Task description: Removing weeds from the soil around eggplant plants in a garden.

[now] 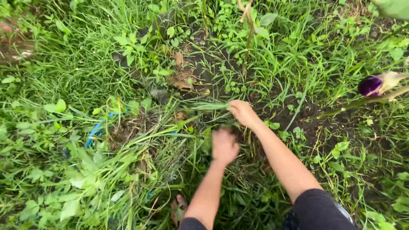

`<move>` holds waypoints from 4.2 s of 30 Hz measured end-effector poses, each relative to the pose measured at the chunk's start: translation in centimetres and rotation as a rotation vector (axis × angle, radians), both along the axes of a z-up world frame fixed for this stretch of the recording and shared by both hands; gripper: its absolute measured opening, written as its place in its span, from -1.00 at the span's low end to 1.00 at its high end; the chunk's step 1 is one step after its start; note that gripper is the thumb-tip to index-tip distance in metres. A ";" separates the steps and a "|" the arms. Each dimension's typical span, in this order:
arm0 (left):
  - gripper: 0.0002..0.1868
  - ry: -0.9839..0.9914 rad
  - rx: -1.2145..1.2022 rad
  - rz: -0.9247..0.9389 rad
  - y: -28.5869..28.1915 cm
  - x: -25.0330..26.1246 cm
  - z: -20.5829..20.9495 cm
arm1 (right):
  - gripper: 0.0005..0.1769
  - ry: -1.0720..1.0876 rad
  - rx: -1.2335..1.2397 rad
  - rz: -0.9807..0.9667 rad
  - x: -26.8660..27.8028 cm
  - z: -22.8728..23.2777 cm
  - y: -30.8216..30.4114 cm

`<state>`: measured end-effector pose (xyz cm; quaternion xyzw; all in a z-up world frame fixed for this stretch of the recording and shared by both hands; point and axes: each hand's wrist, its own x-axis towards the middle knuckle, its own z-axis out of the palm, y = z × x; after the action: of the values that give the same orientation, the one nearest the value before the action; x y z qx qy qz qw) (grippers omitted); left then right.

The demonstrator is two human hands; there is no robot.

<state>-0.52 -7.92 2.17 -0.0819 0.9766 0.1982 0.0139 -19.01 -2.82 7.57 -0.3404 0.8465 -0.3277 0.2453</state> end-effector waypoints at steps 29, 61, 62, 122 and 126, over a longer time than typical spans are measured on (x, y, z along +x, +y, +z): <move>-0.23 -0.009 -0.099 0.518 -5.7 -2.7 -3.0 | -0.73 -0.064 -0.614 -0.553 -9.0 -11.2 -8.0; -0.09 -0.015 -0.091 0.511 -5.7 -3.3 -1.8 | -0.36 0.449 0.173 -0.716 -16.5 -7.9 2.8; -0.09 -0.026 -0.104 0.514 -5.9 -3.4 -1.8 | -0.35 0.425 0.255 -0.729 -18.1 -9.0 2.9; -0.76 -0.235 -0.462 0.210 -6.3 -10.1 -4.7 | -0.73 -0.323 -0.341 -0.593 0.8 -3.0 25.9; -0.74 -0.431 -0.440 0.010 -8.3 -10.4 -6.3 | -0.69 -0.264 -0.252 -0.625 -1.2 -6.4 25.4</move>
<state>-10.95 -16.19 -4.12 -0.1278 0.9702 -0.0399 0.2017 -20.24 22.57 1.20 -0.0474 0.8237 -0.5298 0.1963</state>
